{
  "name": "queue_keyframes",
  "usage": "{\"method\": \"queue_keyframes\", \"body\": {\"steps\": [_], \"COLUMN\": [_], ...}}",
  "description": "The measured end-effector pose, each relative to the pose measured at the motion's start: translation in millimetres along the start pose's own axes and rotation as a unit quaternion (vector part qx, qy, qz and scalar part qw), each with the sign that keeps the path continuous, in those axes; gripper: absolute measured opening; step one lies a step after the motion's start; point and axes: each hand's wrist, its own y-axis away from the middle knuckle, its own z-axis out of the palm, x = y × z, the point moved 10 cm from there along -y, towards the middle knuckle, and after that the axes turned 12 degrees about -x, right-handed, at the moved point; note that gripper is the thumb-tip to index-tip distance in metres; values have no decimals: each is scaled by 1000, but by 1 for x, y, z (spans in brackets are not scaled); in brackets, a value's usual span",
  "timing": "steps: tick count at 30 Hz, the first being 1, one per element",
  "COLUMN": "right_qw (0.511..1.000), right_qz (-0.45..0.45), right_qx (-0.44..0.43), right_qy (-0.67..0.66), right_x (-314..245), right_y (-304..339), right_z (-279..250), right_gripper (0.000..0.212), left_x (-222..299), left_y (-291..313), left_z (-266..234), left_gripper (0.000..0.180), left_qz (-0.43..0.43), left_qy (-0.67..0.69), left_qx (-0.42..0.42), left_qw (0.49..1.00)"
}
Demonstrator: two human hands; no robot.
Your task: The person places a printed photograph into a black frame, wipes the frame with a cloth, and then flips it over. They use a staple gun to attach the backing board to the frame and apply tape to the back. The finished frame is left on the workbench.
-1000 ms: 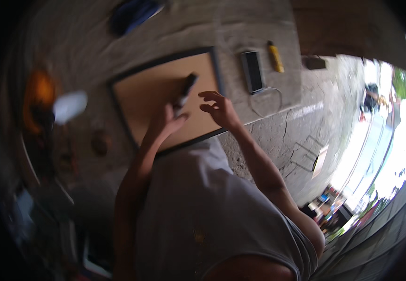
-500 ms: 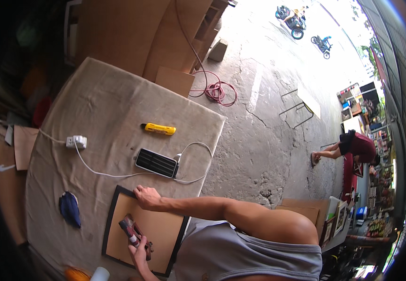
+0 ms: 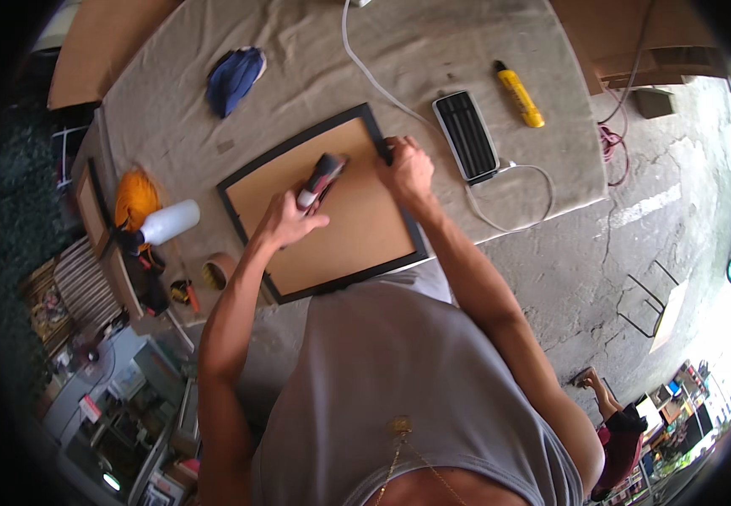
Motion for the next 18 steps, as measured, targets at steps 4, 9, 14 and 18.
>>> {"method": "queue_keyframes", "body": {"steps": [4, 9, 14, 18], "right_qw": [999, 998, 999, 999], "right_qz": [20, 45, 45, 16], "right_qx": [-37, -35, -29, -34], "right_qy": [-13, 7, 6, 18], "right_x": [-1, -6, -11, -14], "right_y": [2, 5, 3, 0], "right_z": [4, -2, -1, 5], "right_gripper": [36, 32, 25, 21], "left_x": [16, 59, 76, 72], "left_y": [-16, -32, -49, -52], "left_z": [-11, -14, -6, -10], "left_gripper": [37, 35, 38, 38], "left_qz": [14, 54, 76, 16], "left_qy": [-160, -216, -261, -288], "left_qx": [-42, -90, -103, -101], "left_qw": [986, 971, 957, 952]}}
